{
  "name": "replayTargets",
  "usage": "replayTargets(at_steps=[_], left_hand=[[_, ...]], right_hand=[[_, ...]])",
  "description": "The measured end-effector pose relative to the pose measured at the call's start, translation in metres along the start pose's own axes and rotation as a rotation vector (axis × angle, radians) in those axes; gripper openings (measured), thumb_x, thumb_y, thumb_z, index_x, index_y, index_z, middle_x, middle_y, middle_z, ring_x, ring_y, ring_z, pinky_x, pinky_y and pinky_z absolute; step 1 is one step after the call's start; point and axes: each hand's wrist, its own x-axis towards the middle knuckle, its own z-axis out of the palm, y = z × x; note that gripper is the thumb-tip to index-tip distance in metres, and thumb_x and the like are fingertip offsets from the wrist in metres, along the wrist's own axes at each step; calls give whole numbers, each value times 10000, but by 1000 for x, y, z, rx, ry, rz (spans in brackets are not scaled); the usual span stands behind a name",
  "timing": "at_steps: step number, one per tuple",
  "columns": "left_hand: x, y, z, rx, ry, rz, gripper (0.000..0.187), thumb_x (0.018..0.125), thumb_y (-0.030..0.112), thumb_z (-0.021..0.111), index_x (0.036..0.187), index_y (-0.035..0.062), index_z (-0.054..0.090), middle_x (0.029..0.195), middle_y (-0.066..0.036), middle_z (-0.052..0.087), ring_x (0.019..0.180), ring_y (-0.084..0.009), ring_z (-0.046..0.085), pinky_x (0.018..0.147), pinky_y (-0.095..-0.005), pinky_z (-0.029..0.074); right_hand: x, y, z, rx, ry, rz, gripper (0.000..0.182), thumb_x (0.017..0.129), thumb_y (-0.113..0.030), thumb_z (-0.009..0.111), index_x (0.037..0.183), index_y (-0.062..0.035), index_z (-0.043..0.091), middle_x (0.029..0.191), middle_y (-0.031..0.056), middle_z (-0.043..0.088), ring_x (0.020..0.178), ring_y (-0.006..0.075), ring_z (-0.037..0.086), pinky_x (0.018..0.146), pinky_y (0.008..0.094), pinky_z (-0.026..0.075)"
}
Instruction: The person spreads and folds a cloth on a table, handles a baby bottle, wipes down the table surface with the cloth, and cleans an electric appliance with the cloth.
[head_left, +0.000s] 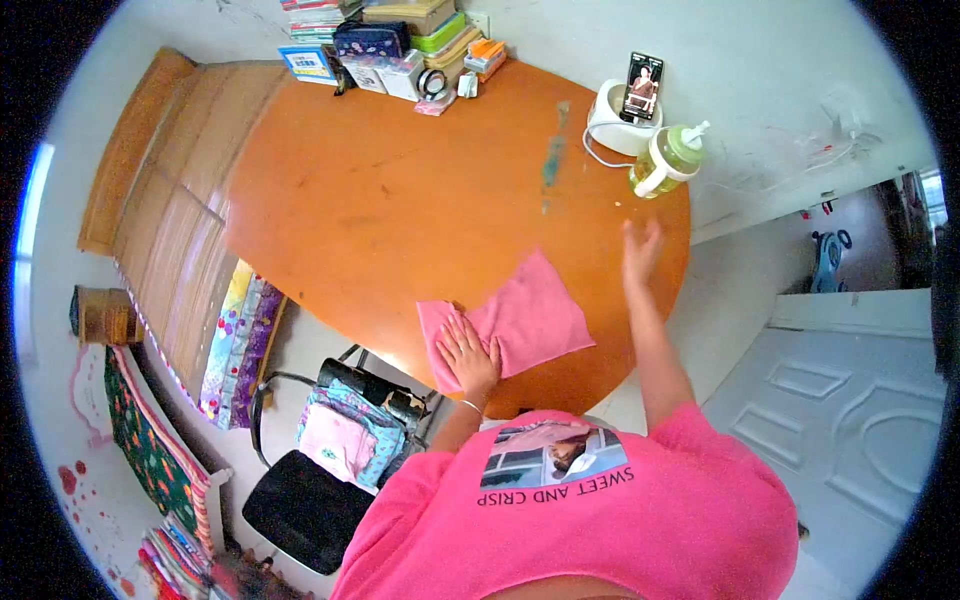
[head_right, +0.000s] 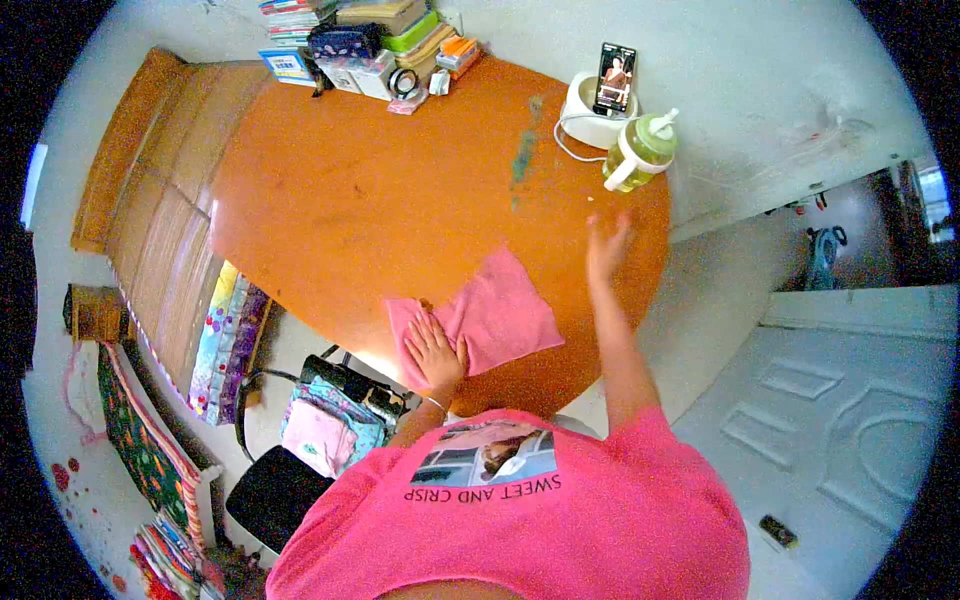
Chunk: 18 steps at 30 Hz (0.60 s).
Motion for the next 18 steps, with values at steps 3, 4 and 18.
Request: replayTargets(at_steps=[3, 4, 18], left_hand=[[-35, 10, 17, 40, -34, 33, 793, 896, 484, 452, 1484, 7, 216, 1568, -182, 127, 1445, -395, 66, 1145, -562, 37], [-45, 13, 20, 48, -54, 70, 797, 896, 490, 451, 1485, 9, 211, 1570, -177, 123, 1446, -393, 61, 1145, -563, 37], [-9, 52, -87, -987, -72, 12, 421, 893, 175, 596, 1272, 4, 529, 1276, -217, 524, 1149, -347, 520, 931, -416, 439]], right_hand=[[86, -17, 9, 342, -166, 184, 576, 869, -378, 666, 1254, 24, 517, 1211, 155, 553, 1124, 251, 507, 965, 385, 378], [97, -31, 9, 508, -267, 292, 500, 875, -353, 668, 1209, 5, 566, 1132, 114, 602, 1057, 204, 543, 911, 361, 404], [-94, -41, -111, 242, -954, -186, 276, 872, -287, 684, 833, -15, 697, 637, -18, 603, 576, 73, 526, 507, 282, 413]])
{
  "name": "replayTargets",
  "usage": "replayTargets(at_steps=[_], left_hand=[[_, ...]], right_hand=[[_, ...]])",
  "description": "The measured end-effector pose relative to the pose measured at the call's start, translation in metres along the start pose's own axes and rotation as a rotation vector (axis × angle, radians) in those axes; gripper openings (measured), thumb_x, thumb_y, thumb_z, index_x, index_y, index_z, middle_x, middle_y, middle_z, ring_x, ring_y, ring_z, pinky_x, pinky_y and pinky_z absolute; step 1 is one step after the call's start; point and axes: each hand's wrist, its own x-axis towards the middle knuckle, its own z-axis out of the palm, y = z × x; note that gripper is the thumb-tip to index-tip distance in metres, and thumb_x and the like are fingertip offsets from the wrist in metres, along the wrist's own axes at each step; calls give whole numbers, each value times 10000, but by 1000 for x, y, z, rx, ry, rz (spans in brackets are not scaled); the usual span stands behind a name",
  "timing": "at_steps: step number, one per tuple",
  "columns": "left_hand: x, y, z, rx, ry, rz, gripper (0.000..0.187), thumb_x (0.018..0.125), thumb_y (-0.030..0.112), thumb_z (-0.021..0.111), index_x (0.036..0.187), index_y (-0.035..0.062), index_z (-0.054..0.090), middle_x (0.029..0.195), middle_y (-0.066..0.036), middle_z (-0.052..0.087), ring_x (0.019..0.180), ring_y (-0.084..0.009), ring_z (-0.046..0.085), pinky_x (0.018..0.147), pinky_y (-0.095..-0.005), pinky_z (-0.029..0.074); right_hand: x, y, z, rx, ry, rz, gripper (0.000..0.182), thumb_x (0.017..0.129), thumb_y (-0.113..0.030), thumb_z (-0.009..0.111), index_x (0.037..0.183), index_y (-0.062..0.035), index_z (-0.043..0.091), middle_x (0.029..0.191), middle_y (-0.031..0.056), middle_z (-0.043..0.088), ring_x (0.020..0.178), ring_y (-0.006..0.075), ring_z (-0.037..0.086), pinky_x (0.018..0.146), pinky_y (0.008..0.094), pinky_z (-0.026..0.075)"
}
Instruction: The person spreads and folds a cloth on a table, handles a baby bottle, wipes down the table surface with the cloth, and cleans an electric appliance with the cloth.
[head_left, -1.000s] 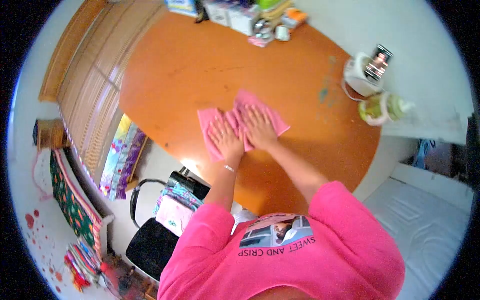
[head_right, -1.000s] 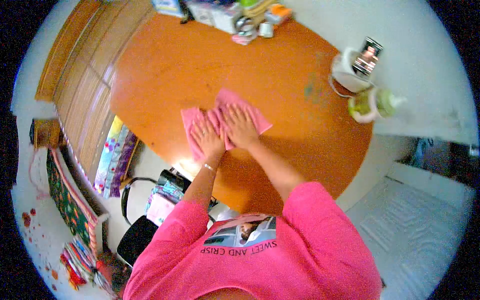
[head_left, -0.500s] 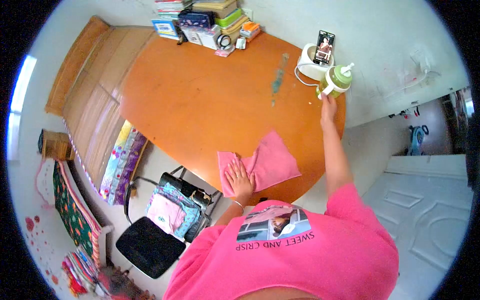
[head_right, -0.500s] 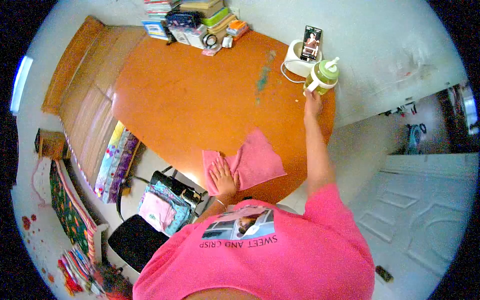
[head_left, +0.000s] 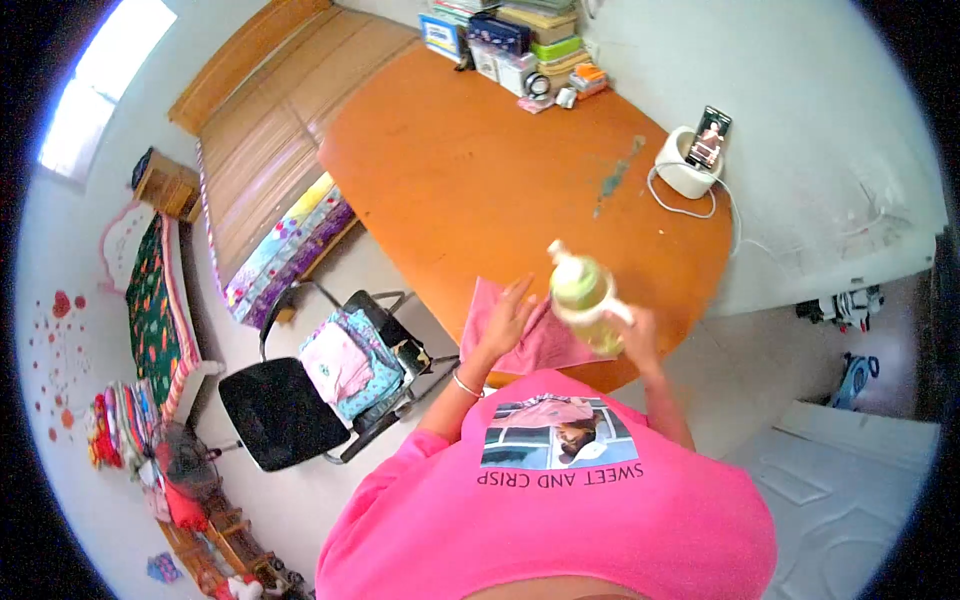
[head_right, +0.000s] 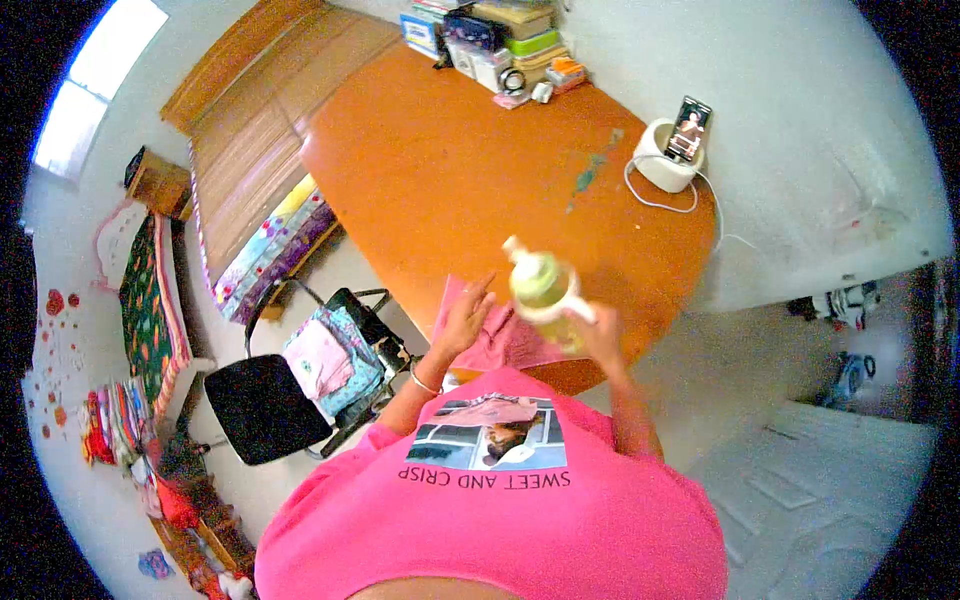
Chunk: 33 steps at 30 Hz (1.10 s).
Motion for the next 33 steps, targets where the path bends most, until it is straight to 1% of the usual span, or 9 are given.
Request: replayTargets(at_steps=[2, 8, 9, 18, 21, 24, 26, 28, 33], left_hand=[[-10, 15, -1, -160, 119, 152, 370, 917, 161, 576, 1243, -11, 541, 1253, -194, 538, 1155, -304, 522, 927, -388, 440], [-65, 42, -30, -769, 55, -35, 192, 939, 72, 568, 1116, 0, 584, 1028, -61, 621, 1024, -156, 594, 899, -293, 480], [-72, 54, -36, -683, 131, -11, 138, 936, 55, 571, 1056, -2, 608, 927, -56, 668, 882, -150, 642, 825, -285, 517], [-100, 75, -63, -291, 262, 179, 82, 843, 40, 675, 913, -1, 666, 824, -89, 706, 815, -156, 679, 733, -289, 535], [-106, 85, -69, -208, 20, 134, 120, 763, -29, 650, 878, -1, 664, 833, -87, 700, 815, -175, 674, 741, -285, 528], [-108, 93, -88, 0, -81, 144, 89, 828, 24, 660, 909, -14, 668, 915, -75, 646, 840, -165, 625, 792, -297, 509], [-109, 79, -100, -90, -177, 145, 136, 843, 57, 662, 952, -21, 689, 984, -81, 628, 893, -170, 606, 812, -293, 494], [-113, 77, -107, -585, -319, -153, 188, 866, 59, 650, 1036, -12, 687, 970, -65, 640, 877, -142, 606, 785, -271, 493], [-116, 62, -107, -639, -425, -334, 210, 867, 112, 681, 1035, -14, 677, 917, -30, 647, 849, -107, 593, 781, -239, 480]], right_hand=[[-27, -44, 13, 86, -161, 51, 262, 868, -277, 687, 855, -16, 703, 652, -9, 616, 593, 72, 532, 518, 281, 424], [-69, -49, 30, 73, -439, 209, 271, 832, -264, 723, 842, 6, 698, 678, 9, 630, 620, 61, 539, 530, 250, 425], [-71, -54, 29, 22, -448, 178, 346, 822, -364, 714, 880, -23, 705, 693, 52, 656, 622, 112, 585, 557, 305, 460], [-72, -71, 15, -83, -425, -75, 234, 792, -246, 738, 800, -13, 711, 600, 31, 619, 565, 84, 560, 509, 293, 440], [-72, -80, 8, -102, -424, -18, 246, 769, -259, 745, 769, -17, 703, 584, 44, 615, 543, 101, 562, 494, 309, 438], [-75, -79, 6, -216, -406, -94, 275, 739, -288, 759, 742, -20, 695, 574, 68, 608, 523, 121, 568, 485, 321, 436], [-76, -72, 5, -286, -400, -128, 277, 728, -290, 763, 742, -21, 695, 576, 80, 609, 519, 128, 572, 487, 325, 438], [-78, -70, 3, -351, -402, -168, 279, 718, -292, 767, 742, -23, 695, 578, 92, 610, 514, 134, 576, 490, 329, 439], [-83, -74, -3, -335, -493, 10, 320, 714, -381, 745, 749, -66, 697, 659, 119, 657, 588, 241, 648, 572, 378, 495]])
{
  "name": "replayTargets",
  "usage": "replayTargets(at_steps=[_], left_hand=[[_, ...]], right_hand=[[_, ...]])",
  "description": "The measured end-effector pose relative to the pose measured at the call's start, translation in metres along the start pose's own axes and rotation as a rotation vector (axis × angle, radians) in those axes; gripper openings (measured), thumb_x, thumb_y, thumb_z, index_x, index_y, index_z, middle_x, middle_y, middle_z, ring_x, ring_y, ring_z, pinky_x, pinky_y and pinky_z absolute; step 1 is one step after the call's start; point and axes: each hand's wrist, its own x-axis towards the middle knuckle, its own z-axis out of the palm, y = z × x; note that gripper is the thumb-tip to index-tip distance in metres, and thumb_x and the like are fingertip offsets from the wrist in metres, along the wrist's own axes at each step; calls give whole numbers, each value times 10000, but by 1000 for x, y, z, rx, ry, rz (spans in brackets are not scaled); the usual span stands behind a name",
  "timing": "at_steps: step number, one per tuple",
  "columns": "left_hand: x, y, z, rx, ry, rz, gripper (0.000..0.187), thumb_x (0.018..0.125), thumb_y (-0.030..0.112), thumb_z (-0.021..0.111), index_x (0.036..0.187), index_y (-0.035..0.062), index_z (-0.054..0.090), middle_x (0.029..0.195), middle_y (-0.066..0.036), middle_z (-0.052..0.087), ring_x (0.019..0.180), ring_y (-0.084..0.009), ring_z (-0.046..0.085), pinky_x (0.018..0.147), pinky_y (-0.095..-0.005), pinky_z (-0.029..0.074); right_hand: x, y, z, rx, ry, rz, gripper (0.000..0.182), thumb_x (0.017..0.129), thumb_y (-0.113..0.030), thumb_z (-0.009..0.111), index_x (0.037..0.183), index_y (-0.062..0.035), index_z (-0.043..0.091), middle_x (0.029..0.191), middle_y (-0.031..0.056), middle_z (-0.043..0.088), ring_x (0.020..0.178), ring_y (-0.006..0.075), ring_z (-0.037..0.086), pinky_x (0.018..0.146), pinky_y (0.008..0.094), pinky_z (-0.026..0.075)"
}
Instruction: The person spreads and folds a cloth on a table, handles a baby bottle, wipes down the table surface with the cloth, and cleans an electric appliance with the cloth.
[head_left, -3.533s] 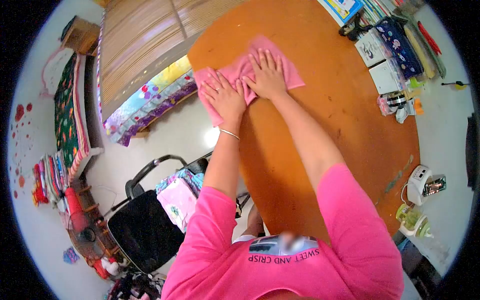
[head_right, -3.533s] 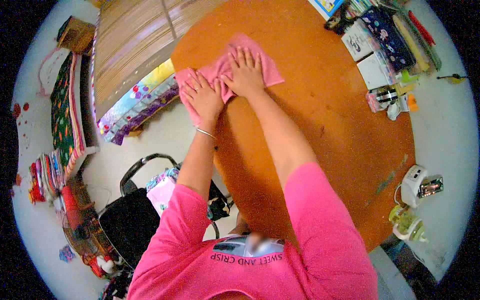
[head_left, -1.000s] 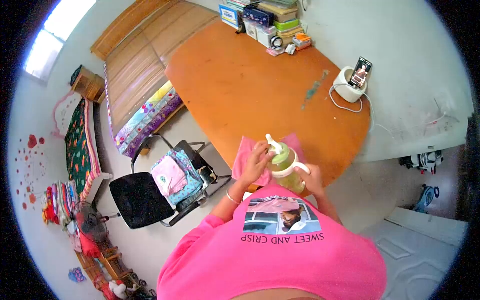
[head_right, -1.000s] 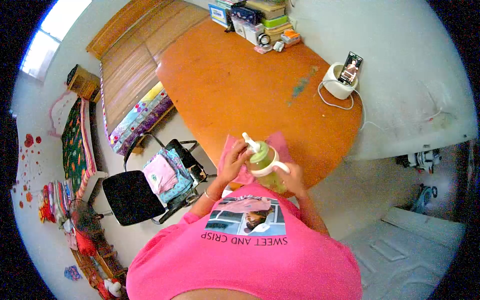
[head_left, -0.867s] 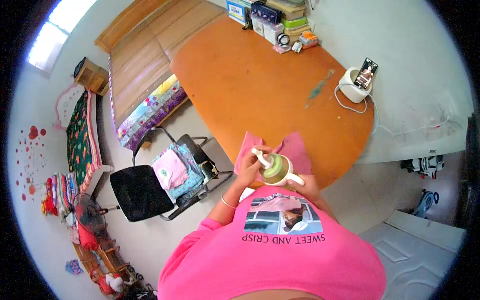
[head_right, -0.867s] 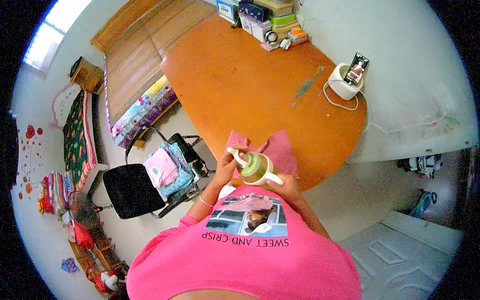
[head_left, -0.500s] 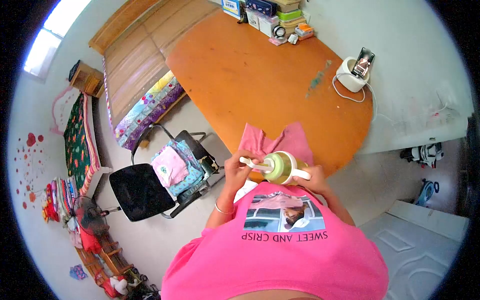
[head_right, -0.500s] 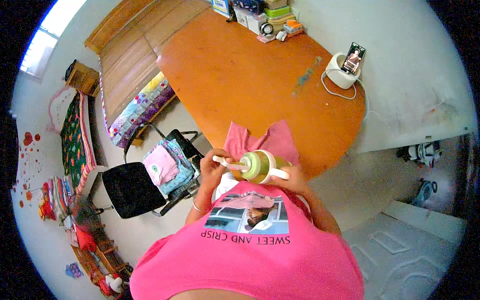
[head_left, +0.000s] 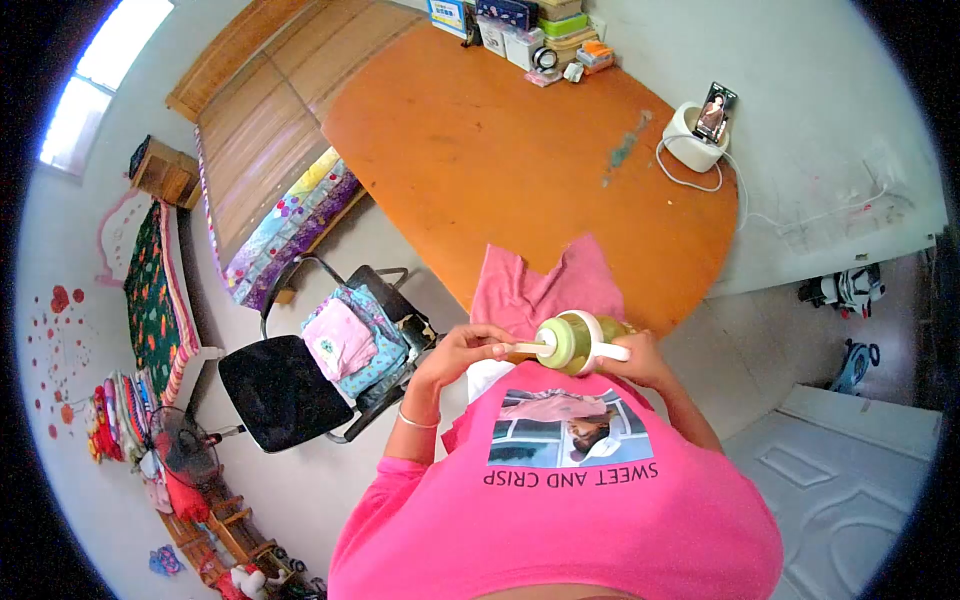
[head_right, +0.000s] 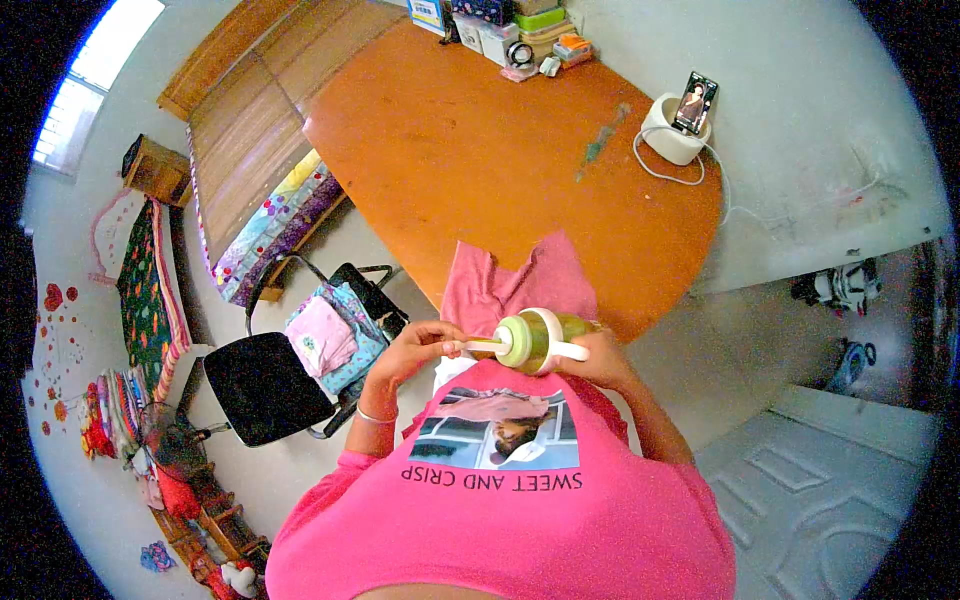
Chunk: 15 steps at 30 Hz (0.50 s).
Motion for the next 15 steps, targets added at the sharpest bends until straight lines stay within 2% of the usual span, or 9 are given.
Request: replayTargets(at_steps=[4, 7, 9, 10, 11, 13, 14, 15], left_hand=[[8, -4, -8, -73, -42, -105, 134, 846, 110, 705, 932, 8, 686, 873, -14, 655, 830, -96, 594, 772, -237, 481], [9, -1, -12, -22, -23, -114, 104, 822, 73, 716, 875, -4, 671, 816, -18, 655, 765, -83, 589, 699, -223, 470], [8, 7, -8, 23, 49, -38, 139, 791, 58, 749, 898, 9, 675, 777, 0, 653, 704, -92, 605, 690, -221, 490], [6, 10, -3, 84, 121, -32, 131, 764, 41, 768, 861, 7, 688, 750, -16, 655, 675, -87, 614, 627, -220, 490], [5, 15, 4, 86, 126, -29, 131, 764, 41, 768, 861, 7, 688, 750, -16, 655, 675, -87, 614, 627, -220, 490], [1, 26, 23, 676, 395, 161, 115, 758, 57, 778, 815, -3, 698, 730, -40, 650, 674, -84, 620, 587, -234, 491], [0, 27, 32, 688, 481, 286, 115, 744, 60, 779, 791, -11, 701, 720, -70, 641, 647, -106, 623, 550, -248, 487], [0, 28, 32, 688, 483, 284, 115, 744, 60, 779, 791, -11, 701, 720, -70, 641, 647, -106, 623, 550, -248, 487]], right_hand=[[-1, -7, -4, -39, -9, -9, 331, 708, -390, 748, 736, -65, 693, 652, 115, 655, 580, 231, 641, 575, 370, 498], [2, -11, -3, -19, -15, -44, 358, 717, -416, 744, 731, -63, 692, 650, 110, 656, 580, 223, 642, 578, 369, 499], [2, -19, -4, 0, -26, 4, 369, 721, -400, 740, 727, -33, 697, 612, 121, 645, 552, 217, 640, 546, 354, 488], [2, -19, -2, 0, -28, -2, 369, 721, -400, 740, 727, -33, 697, 612, 121, 645, 552, 217, 640, 546, 354, 488], [1, -17, 1, -31, -32, 23, 377, 732, -410, 733, 737, -34, 698, 622, 122, 648, 568, 217, 645, 555, 356, 490], [0, -15, 5, -61, -36, 43, 386, 743, -420, 725, 748, -35, 699, 632, 122, 651, 583, 218, 651, 563, 359, 492], [-2, -14, 8, -39, -31, 77, 382, 755, -420, 718, 767, -38, 704, 645, 121, 656, 601, 209, 656, 571, 357, 493], [-2, -14, 9, -17, -26, 112, 379, 767, -420, 710, 786, -41, 709, 658, 120, 661, 618, 201, 661, 579, 355, 495]])
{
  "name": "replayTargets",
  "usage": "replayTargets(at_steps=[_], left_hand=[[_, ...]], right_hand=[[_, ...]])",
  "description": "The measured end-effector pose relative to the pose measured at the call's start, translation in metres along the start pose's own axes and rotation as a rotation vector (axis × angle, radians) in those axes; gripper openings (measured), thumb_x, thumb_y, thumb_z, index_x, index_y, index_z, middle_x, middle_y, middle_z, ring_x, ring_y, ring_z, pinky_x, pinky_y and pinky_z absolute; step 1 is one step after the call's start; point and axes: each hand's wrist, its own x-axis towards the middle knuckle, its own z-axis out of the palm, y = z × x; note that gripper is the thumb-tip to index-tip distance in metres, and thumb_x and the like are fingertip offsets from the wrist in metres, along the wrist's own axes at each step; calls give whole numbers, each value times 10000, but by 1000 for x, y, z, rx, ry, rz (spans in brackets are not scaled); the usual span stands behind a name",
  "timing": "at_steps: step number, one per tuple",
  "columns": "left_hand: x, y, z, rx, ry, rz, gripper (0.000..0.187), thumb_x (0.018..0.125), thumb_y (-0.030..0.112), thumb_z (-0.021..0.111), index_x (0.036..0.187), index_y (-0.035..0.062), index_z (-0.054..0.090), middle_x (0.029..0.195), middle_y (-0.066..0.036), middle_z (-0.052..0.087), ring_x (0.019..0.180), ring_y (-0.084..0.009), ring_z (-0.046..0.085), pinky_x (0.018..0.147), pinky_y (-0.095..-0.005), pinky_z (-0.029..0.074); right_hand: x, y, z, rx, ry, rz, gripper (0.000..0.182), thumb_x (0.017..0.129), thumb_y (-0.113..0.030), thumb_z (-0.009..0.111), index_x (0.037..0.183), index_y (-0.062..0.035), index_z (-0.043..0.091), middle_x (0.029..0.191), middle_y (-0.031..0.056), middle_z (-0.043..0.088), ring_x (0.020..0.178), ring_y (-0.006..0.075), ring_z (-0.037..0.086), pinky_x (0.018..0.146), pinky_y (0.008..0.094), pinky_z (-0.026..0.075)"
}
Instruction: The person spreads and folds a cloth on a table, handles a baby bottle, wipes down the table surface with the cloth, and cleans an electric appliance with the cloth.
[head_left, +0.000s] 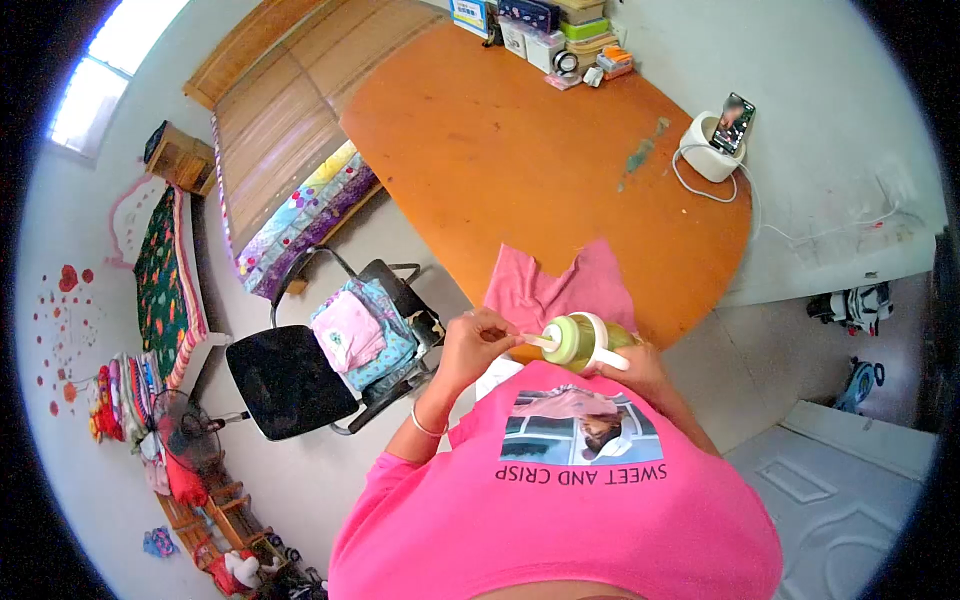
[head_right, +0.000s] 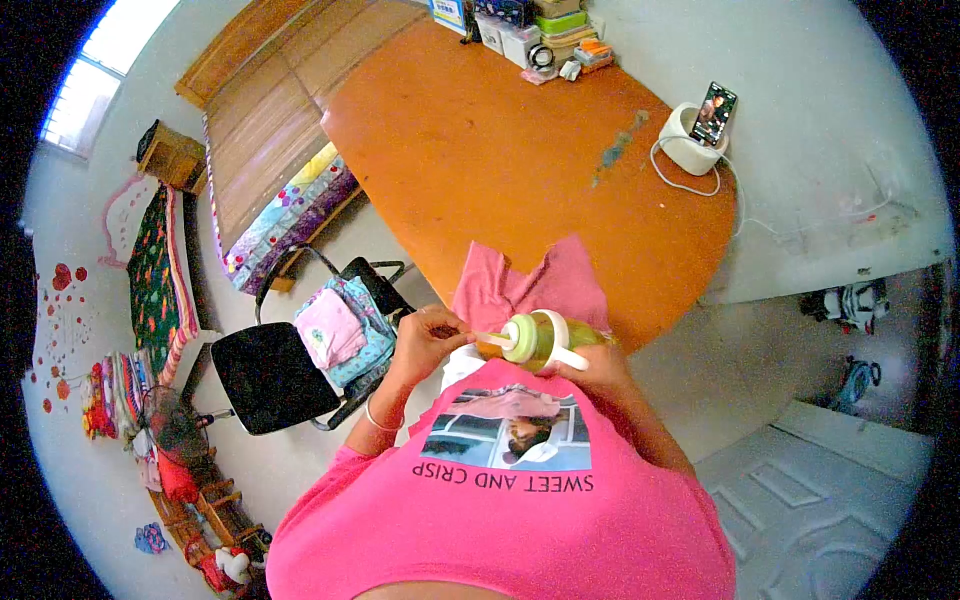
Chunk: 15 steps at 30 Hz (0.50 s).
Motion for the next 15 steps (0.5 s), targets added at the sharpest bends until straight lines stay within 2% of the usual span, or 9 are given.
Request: replayTargets(at_steps=[5, 9, 10, 11, 12, 14, 15], left_hand=[[-3, -2, 6, 201, 96, 191, 129, 723, 35, 762, 827, -6, 698, 753, -95, 648, 637, -170, 637, 577, -264, 505], [-12, -1, 11, 189, 176, 193, 113, 758, 41, 750, 836, -13, 689, 785, -73, 666, 687, -143, 643, 606, -259, 514], [-11, -9, 7, -29, 30, -7, 117, 776, 45, 746, 861, -7, 685, 810, -59, 672, 721, -127, 641, 638, -253, 517], [-12, -15, 2, -250, -114, -208, 121, 793, 49, 741, 886, 0, 681, 836, -44, 678, 754, -112, 640, 670, -247, 520], [-11, -16, -3, -255, -109, -215, 121, 793, 49, 741, 886, 0, 681, 836, -44, 678, 754, -112, 640, 670, -247, 520], [-3, -17, -14, -554, -399, -300, 134, 816, 53, 732, 922, 7, 664, 863, -29, 672, 797, -90, 629, 735, -230, 513], [-1, -24, -15, -551, -454, -298, 159, 814, 46, 732, 943, 5, 647, 858, -33, 670, 809, -94, 631, 770, -224, 506]], right_hand=[[-3, -8, -5, 138, -6, 34, 384, 774, -422, 709, 835, -42, 719, 696, 119, 676, 630, 198, 654, 589, 355, 491], [-1, -6, -5, 171, -1, 45, 396, 762, -434, 724, 836, -45, 724, 697, 111, 680, 615, 200, 640, 591, 356, 487], [0, 0, -5, 168, -3, 46, 396, 762, -434, 724, 836, -45, 724, 697, 111, 680, 615, 200, 640, 591, 356, 487], [2, 9, -4, 103, -19, 41, 361, 767, -396, 730, 835, -41, 728, 675, 85, 674, 616, 154, 629, 574, 334, 483], [2, 16, -4, 37, -40, 36, 327, 772, -358, 737, 833, -37, 731, 652, 60, 668, 617, 109, 618, 557, 311, 478], [3, 19, -4, 70, -65, 18, 338, 770, -368, 738, 828, -35, 730, 649, 65, 667, 613, 115, 620, 555, 314, 478], [4, 20, -5, 105, -79, 2, 349, 769, -378, 740, 823, -33, 728, 646, 70, 666, 609, 122, 623, 553, 317, 477]])
